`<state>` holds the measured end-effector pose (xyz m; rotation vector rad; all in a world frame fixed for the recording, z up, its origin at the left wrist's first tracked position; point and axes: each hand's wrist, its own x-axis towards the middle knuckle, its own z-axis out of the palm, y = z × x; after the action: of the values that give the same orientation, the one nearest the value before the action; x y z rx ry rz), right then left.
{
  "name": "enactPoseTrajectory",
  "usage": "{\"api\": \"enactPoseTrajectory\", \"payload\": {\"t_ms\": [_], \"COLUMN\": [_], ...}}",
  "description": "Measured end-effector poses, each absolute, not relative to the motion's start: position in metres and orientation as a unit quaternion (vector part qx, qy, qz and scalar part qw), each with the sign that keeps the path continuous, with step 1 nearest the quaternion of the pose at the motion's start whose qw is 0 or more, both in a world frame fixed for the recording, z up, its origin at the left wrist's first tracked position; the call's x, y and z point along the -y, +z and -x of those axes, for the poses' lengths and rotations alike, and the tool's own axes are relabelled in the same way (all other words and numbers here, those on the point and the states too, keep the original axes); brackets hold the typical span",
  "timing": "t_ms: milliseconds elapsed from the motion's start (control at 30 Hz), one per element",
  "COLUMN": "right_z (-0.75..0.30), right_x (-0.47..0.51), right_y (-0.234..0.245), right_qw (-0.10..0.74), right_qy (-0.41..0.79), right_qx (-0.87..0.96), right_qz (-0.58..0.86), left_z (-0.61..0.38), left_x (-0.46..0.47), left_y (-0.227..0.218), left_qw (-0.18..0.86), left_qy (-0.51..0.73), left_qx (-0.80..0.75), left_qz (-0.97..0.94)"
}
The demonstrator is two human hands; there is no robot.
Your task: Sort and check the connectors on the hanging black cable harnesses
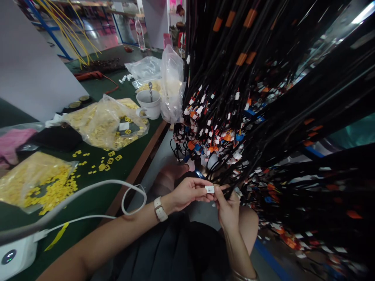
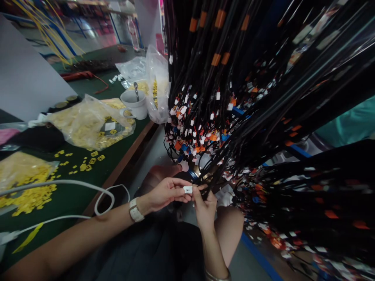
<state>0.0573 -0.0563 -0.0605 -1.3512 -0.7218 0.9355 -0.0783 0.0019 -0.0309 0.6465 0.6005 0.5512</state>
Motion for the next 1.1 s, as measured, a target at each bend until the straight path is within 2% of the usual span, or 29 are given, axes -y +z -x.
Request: {"api": "enactPoseTrajectory", "payload": {"t_ms": [167,400,600,900,1100], "right_z": [-0.063,-0.073,-0.071,-0.071,-0.068], "right_x": [0.054,0.043,0.042,0.041,0.040], "right_y": [-0.062,-0.051,-0.044,-0.043,-0.046], "right_qw": [0.600,0.527,0.523,0.624,0.660], "right_qy": [0.393,0.435,0.448,0.591,0.615], "right_qx": [0.351,0.377,0.349,0.118,0.101], "right_qz": [0.602,0.625,0.635,0.497,0.419], "left_z": [0.078,0.080,0.080,0.082,0.081], "left_x": [-0.005,-0.010,-0.010,-0.016,-0.019], "left_y": [-0.030,-0.026,-0.024,-0.033,-0.034], "left_qw": [0.864,0.820,0.772,0.859,0.868], "left_qy": [0.256,0.248,0.258,0.319,0.337], "left_qx": [-0.289,-0.319,-0.311,-0.294,-0.299], "left_qz": [-0.324,-0.406,-0.490,-0.274,-0.209]}}
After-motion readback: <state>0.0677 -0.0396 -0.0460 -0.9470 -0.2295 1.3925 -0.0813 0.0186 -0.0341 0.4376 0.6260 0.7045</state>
